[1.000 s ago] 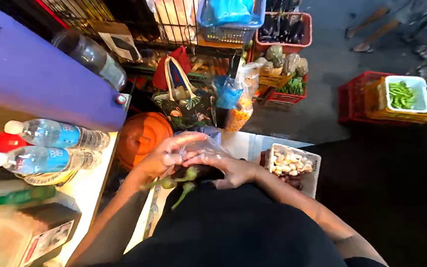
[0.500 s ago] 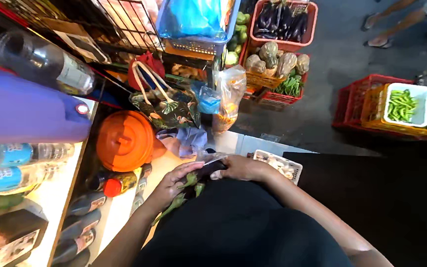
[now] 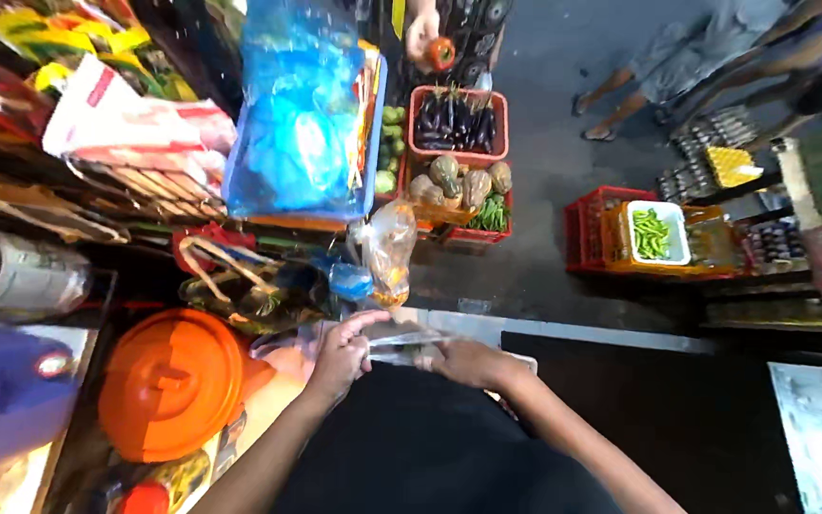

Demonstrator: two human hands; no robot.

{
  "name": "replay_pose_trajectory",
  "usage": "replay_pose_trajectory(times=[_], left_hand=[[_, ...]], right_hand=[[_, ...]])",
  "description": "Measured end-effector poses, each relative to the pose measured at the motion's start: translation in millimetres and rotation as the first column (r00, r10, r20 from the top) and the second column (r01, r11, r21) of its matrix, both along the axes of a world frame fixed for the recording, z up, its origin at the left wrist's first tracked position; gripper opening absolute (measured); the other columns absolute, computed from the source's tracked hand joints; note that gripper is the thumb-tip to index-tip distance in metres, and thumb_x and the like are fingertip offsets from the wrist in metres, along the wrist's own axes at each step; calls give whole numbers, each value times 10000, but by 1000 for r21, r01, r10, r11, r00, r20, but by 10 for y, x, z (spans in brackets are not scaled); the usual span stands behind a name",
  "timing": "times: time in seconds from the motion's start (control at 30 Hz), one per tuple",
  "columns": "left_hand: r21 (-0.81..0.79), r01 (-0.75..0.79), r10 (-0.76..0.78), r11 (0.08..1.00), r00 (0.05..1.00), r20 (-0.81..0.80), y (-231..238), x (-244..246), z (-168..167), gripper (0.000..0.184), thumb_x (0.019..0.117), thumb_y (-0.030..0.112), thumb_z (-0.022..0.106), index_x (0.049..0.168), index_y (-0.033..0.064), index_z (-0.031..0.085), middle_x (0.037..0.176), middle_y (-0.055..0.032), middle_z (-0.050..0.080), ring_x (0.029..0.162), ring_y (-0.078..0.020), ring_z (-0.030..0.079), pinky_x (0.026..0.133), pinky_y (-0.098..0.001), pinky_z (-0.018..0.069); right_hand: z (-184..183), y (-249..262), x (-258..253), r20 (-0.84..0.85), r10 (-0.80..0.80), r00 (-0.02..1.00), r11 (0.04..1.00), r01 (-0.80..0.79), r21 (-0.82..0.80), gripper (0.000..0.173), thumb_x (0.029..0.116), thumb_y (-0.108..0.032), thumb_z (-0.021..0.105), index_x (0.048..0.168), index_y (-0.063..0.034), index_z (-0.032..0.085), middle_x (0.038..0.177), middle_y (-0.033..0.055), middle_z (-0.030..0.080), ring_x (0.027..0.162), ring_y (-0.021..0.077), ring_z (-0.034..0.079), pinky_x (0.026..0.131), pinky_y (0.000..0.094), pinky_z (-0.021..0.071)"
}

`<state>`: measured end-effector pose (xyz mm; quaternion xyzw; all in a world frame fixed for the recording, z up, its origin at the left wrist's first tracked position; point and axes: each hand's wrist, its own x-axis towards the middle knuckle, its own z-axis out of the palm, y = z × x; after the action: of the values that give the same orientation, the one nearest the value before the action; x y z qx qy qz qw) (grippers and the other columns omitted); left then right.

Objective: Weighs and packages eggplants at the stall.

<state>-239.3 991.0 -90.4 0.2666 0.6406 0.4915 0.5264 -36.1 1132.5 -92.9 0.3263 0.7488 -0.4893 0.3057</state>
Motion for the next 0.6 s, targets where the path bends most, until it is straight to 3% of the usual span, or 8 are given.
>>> replay_pose_trajectory(times=[0.17, 0.2, 0.27, 0.33, 0.37, 0.43, 0.53, 0.6], left_hand=[[-91, -32, 34, 995, 999, 25, 977, -118, 81, 433, 932, -120, 450, 1257, 49, 680, 1090, -73, 701, 490, -46, 482, 443, -195, 414], [-90, -43, 44, 995, 999, 14, 1213, -117, 113, 415, 938, -117, 454, 1248, 42, 680, 1052, -76, 695, 491, -47, 475, 443, -193, 407], [-65, -29, 26, 997, 998, -55, 1683, -98, 150, 336, 960, -90, 487, 1207, 39, 676, 1073, -75, 686, 539, -58, 509, 478, -202, 430], [-64, 47, -60, 997, 975, -215, 2170, -103, 169, 292, 968, -46, 524, 1210, 54, 652, 1175, -93, 647, 699, -109, 588, 602, -263, 504], [-80, 101, -120, 992, 947, -297, 2406, -129, 173, 302, 985, 8, 552, 1271, 63, 629, 1287, -128, 613, 867, -175, 641, 731, -340, 556], [-73, 121, -139, 990, 931, -339, 2789, -168, 177, 412, 1037, 160, 574, 1437, 82, 515, 1470, -199, 502, 1180, -315, 622, 952, -489, 549], [67, -55, 59, 996, 997, -59, 3177, -171, 310, 527, 1083, 354, 494, 1549, 147, 358, 1499, -168, 483, 1156, -289, 634, 912, -461, 551], [166, -235, 195, 958, 954, 227, 3442, -191, 399, 610, 1082, 464, 452, 1571, 142, 278, 1491, -173, 480, 1111, -278, 673, 884, -432, 594]], right_hand=[[-236, 301, 286, -141, -57, 988, 998, 55, -23, 805, 976, -600, 606, 1618, -175, 368, 1484, 173, 571, 1369, 343, 551, 1162, 607, 391], [-234, 387, 343, -171, -21, 985, 999, 30, 46, 723, 987, -544, 624, 1557, -129, 463, 1340, 203, 657, 1245, 371, 630, 1086, 622, 455], [-218, 539, 425, -241, 93, 966, 966, -29, 259, 335, 1030, -282, 595, 1254, -53, 694, 1037, 205, 742, 1000, 393, 721, 922, 625, 547], [-81, 720, 394, -306, 183, 934, 874, -12, 486, 174, 989, -134, 601, 1070, -61, 737, 875, 180, 741, 853, 389, 742, 789, 618, 582], [36, 845, 340, -321, 203, 925, 832, 10, 555, 143, 969, -107, 613, 1037, -67, 733, 845, 171, 733, 810, 387, 739, 739, 615, 584], [279, 1167, 211, -329, 211, 920, 764, 55, 643, 141, 954, -78, 625, 1039, -55, 735, 859, 177, 737, 788, 399, 737, 693, 618, 582], [474, 1879, 43, -316, 170, 933, 724, 100, 683, 179, 987, -113, 599, 1075, -40, 737, 903, 210, 742, 848, 437, 734, 732, 658, 567], [533, 2432, -51, -243, 118, 963, 761, 69, 645, 225, 1025, -154, 559, 1125, -40, 725, 989, 233, 737, 961, 464, 714, 825, 696, 537]])
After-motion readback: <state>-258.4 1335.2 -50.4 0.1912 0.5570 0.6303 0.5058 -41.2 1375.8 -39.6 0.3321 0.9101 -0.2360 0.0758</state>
